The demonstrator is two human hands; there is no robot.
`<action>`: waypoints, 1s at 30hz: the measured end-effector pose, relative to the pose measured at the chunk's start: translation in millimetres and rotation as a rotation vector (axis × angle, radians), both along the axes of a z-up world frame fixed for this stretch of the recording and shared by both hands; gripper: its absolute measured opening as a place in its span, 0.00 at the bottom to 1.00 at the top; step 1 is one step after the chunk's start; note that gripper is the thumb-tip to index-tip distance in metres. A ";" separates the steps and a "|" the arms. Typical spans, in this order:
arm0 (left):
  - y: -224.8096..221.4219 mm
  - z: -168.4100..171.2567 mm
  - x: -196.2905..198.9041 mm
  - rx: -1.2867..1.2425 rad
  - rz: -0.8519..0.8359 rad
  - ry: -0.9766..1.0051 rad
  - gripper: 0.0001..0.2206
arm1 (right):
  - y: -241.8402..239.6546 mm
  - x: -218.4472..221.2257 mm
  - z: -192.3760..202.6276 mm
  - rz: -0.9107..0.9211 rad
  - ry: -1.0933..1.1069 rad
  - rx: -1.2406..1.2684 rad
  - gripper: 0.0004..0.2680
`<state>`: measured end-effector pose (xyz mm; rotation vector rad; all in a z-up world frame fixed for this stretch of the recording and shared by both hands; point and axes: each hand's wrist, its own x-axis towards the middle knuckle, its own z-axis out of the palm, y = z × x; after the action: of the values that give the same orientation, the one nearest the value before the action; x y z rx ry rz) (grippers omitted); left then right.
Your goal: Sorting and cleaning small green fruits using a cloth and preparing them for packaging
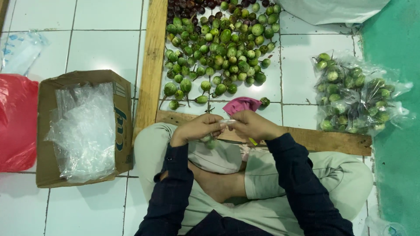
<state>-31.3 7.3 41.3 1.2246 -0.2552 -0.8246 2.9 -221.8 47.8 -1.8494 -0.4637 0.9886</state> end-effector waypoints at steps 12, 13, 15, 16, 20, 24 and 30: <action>-31.4 -77.9 7.9 1.018 0.333 -0.548 0.15 | 14.0 6.4 -58.0 -0.682 0.243 0.315 0.11; -31.3 -93.9 14.6 1.018 0.334 -0.562 0.15 | 14.8 7.2 -67.4 -0.685 0.232 0.323 0.11; -31.6 -125.6 31.1 0.935 0.611 -0.659 0.09 | 16.0 10.7 -86.5 -0.779 0.215 0.368 0.08; -41.2 -80.2 31.1 0.931 0.610 -0.678 0.09 | 13.3 1.9 -54.4 -0.784 0.199 0.379 0.08; -68.8 56.8 12.8 0.295 0.819 -0.469 0.06 | 5.3 -46.7 36.0 -0.591 0.637 0.928 0.04; -69.6 152.0 -13.1 -0.090 0.345 -0.515 0.03 | -3.8 -50.9 10.7 -0.360 0.647 1.277 0.02; -71.3 91.0 -14.5 0.592 0.446 -0.630 0.05 | -31.4 -32.0 48.7 -0.606 -0.277 0.473 0.05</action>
<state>-45.7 -64.0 132.3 1.9988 -0.2345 -0.0927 -29.1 -253.2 96.6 -1.5464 -0.2410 0.1892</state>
